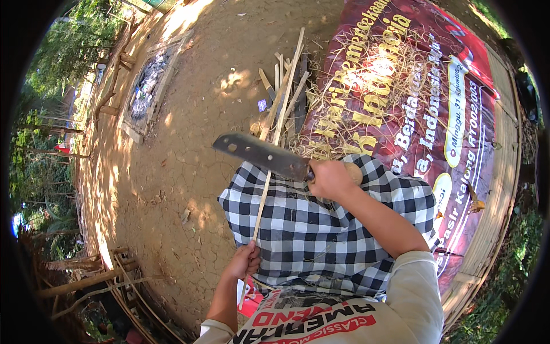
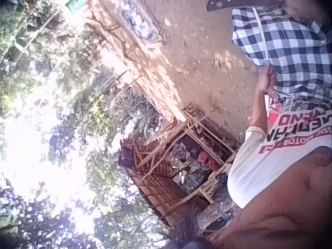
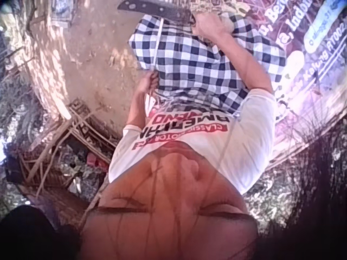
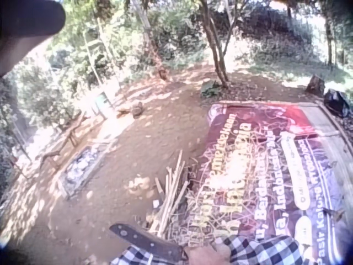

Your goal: The person shaves a thin wooden stick using a large knife, smoothing the length of the wood while holding it against their lap covered with a checkered cloth.

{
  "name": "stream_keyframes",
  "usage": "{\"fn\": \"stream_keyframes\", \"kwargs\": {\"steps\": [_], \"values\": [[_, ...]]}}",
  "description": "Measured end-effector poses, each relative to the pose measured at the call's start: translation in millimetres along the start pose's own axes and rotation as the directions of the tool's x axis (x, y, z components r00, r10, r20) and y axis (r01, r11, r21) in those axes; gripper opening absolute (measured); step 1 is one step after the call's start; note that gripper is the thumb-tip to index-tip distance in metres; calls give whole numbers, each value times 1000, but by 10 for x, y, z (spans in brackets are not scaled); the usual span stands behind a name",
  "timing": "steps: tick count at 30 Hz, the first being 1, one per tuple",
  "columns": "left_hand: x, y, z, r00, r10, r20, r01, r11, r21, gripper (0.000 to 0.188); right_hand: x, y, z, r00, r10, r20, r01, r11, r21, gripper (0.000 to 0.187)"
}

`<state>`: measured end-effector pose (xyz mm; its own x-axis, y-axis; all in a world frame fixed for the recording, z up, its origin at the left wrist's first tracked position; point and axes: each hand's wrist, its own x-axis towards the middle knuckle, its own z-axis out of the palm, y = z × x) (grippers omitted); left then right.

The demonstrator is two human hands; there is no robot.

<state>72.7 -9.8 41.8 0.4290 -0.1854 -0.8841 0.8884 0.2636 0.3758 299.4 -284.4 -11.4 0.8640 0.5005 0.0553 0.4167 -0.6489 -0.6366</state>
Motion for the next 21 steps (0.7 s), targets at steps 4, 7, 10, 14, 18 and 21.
{"fn": "stream_keyframes", "kwargs": {"steps": [4, 7, 10, 14, 18, 21], "values": [[-40, -10, 26, 1000, -5, 4, 5, 1000, -19, 48, -7, -145, 46, 953, -237, 186, 258, 961, -96, 27], [-94, -34, 42, 1000, 0, -12, 0, 1000, 9, 48, 146, 181, 49, 953, -271, 134, 286, 952, -111, 24], [-100, -48, 26, 1000, 6, -4, -6, 999, 33, 48, 352, 524, -206, 999, 27, 46, -19, 986, -168, 22], [-132, -39, 10, 999, -29, -17, 30, 999, 37, 50, 327, 554, -232, 994, 109, 18, -105, 980, -169, 22], [-81, -48, 5, 999, -15, -29, 17, 999, 47, 51, 191, 149, -60, 997, 35, 71, -34, 999, -10, 25], [-70, -91, -37, 999, -33, -42, 34, 999, 33, 51, 91, 6, 24, 962, -199, 188, 213, 976, -55, 26]]}}
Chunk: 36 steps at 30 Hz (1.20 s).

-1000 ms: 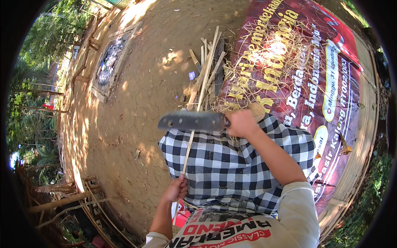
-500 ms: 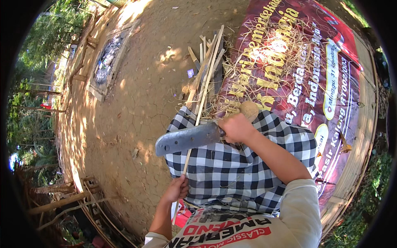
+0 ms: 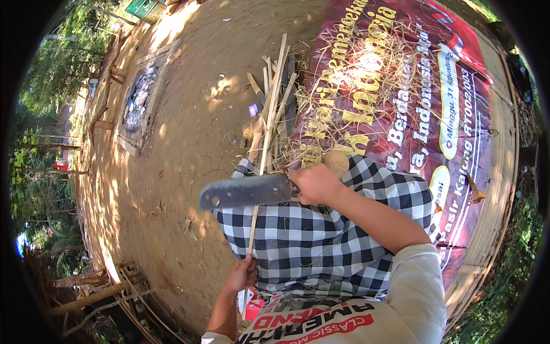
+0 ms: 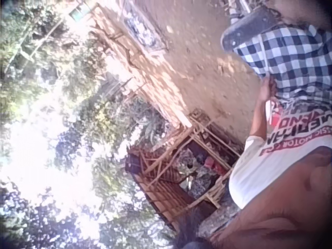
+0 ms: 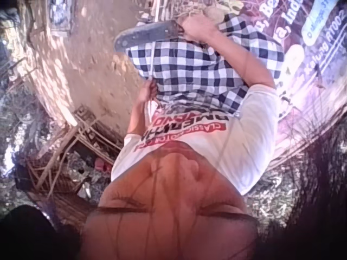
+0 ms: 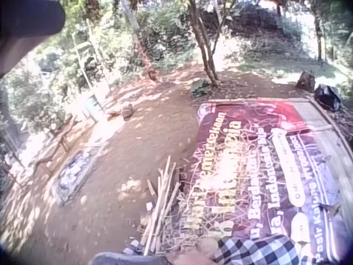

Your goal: The person shaves a thin wooden stick using a large knife, smoothing the length of the wood while holding it against their lap covered with a checkered cloth.

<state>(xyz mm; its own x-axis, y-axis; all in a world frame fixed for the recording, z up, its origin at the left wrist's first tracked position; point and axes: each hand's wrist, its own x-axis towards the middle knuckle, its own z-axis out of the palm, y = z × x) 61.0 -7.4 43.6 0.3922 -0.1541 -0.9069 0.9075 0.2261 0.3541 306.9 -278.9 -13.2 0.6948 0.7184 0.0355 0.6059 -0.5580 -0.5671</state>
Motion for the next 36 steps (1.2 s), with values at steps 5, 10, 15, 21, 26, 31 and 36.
{"fn": "stream_keyframes", "kwargs": {"steps": [5, 10, 15, 21, 26, 31, 36], "values": [[-167, -75, 2, 998, -2, -65, 5, 999, 49, 52, 128, 475, -129, 992, 99, -79, -109, 986, -129, 26], [-121, -123, -35, 996, 44, -80, -35, 994, 108, 54, 52, 924, -389, 738, 640, -212, -635, 766, 102, 26], [-49, -131, -44, 997, -25, -73, 31, 997, 77, 56, -22, 643, -432, 793, 576, -200, -542, 816, 204, 28], [-76, -73, 0, 998, -8, -67, 16, 993, 117, 56, 4, 57, -127, 999, 46, 26, -47, 999, 5, 27], [-57, -147, -37, 993, 20, -114, -7, 993, 120, 56, 47, 127, -154, 996, -65, 58, 66, 997, -29, 27], [-85, -127, -15, 991, 27, -127, -7, 988, 153, 56, 159, 617, -407, 949, 309, -64, -313, 948, -61, 25], [-92, -46, 1, 993, 47, -108, -23, 978, 207, 58, 29, 838, -493, 784, 600, -160, -576, 798, 174, 25]]}}
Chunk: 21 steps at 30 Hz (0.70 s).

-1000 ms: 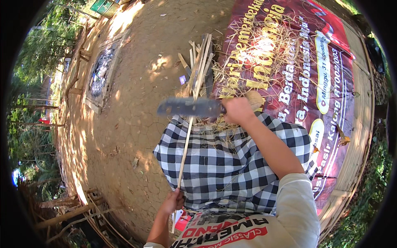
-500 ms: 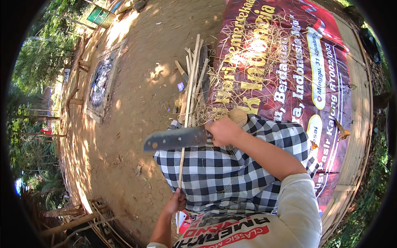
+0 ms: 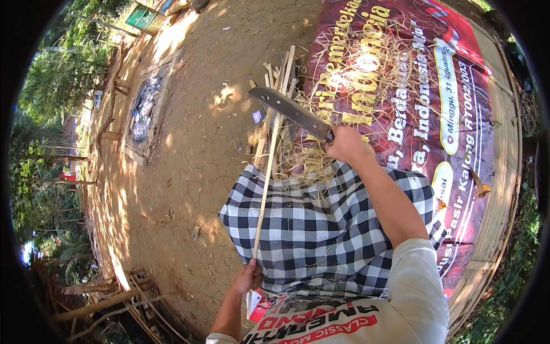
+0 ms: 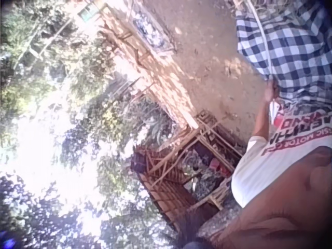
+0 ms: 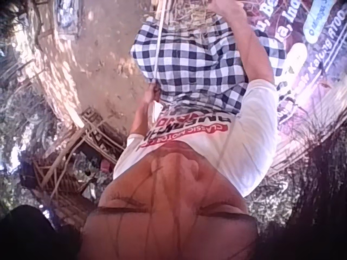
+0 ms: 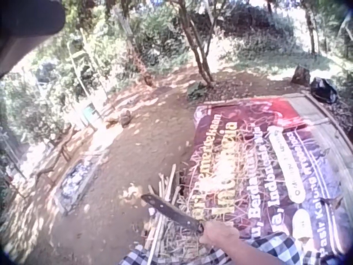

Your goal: The person shaves a thin wooden stick using a large knife, smoothing the length of the wood while holding it against their lap covered with a checkered cloth.

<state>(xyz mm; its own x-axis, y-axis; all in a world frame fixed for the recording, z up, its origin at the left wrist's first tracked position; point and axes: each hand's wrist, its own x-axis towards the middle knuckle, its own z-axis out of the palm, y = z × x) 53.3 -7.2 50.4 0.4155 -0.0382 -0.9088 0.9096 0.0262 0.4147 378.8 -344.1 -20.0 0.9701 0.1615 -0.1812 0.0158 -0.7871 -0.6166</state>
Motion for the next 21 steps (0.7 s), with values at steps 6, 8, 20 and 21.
{"fn": "stream_keyframes", "kwargs": {"steps": [6, 8, 20, 21], "values": [[92, -72, -86, 997, -66, 25, 68, 996, -62, 58, -383, -500, 285, 878, -438, 195, 447, 894, -7, 23], [61, -39, -69, 998, -59, 5, 59, 998, -32, 58, -464, -635, 454, 775, -587, 235, 610, 792, -29, 23], [69, 81, -35, 999, -44, -6, 44, 999, 11, 58, -85, -341, 297, 842, -484, 238, 530, 825, -197, 26], [63, 104, -26, 1000, -28, 2, 28, 999, 20, 57, -63, -329, 291, 843, -485, 234, 530, 825, -199, 26]]}}
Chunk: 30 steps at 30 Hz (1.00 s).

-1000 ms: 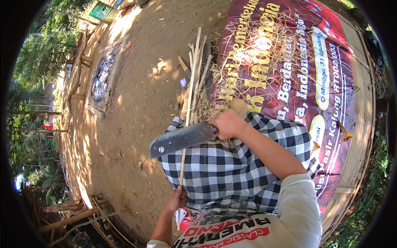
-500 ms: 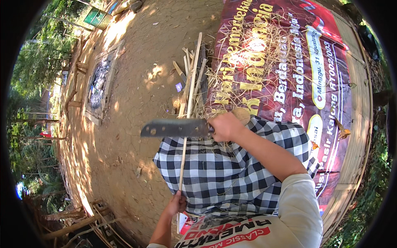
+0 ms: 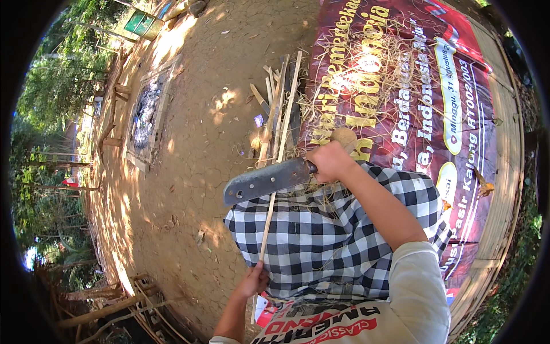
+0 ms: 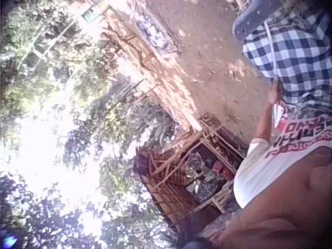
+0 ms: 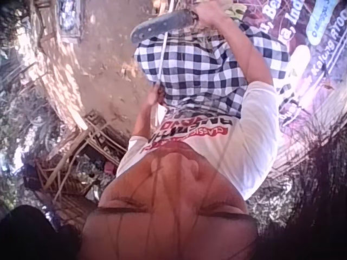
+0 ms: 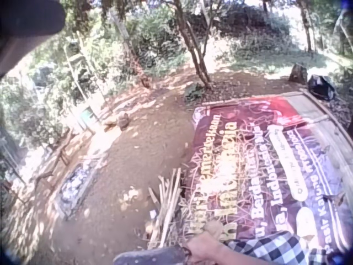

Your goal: The person shaves a thin wooden stick using a large knife, smoothing the length of the wood while holding it against their lap covered with a checkered cloth.

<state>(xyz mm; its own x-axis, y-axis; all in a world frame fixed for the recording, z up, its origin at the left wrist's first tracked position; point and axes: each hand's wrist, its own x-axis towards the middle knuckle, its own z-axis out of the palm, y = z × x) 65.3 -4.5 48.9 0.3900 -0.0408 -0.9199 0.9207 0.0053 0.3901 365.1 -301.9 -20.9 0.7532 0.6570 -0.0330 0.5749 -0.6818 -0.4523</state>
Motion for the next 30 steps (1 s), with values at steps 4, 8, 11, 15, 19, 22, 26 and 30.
{"fn": "stream_keyframes", "kwargs": {"steps": [4, 8, 11, 15, 19, 22, 26, 30], "values": [[30, -10, 14, 999, -10, -45, 8, 999, -40, 56, -46, 168, -209, 971, 228, 78, -221, 972, -80, 25], [2, 23, -65, 1000, 25, -16, -24, 999, 28, 56, -235, 594, -311, 894, 444, -59, -445, 895, -2, 22], [68, 73, -111, 999, -3, 36, 2, 1000, 25, 57, -248, 501, -295, 899, 397, -187, -402, 916, 11, 23], [92, 17, -66, 1000, -3, -17, 4, 997, 79, 58, -210, 60, -192, 951, 248, -183, -234, 968, 94, 24], [9, -105, -99, 1000, -16, -27, 17, 1000, 22, 56, -189, -179, -106, 1000, 17, 3, -17, 1000, -16, 25], [-102, -196, -125, 1000, 18, -22, -17, 999, 35, 56, -83, 123, -118, 998, -56, 15, 56, 997, -47, 25], [-166, -387, -132, 999, 5, -49, -3, 999, 47, 54, -94, 729, -212, 930, 359, -83, -359, 933, 12, 23], [-85, -367, -228, 999, -28, -19, 29, 997, 66, 57, -178, 645, -143, 914, 383, -132, -381, 924, 43, 26]]}}
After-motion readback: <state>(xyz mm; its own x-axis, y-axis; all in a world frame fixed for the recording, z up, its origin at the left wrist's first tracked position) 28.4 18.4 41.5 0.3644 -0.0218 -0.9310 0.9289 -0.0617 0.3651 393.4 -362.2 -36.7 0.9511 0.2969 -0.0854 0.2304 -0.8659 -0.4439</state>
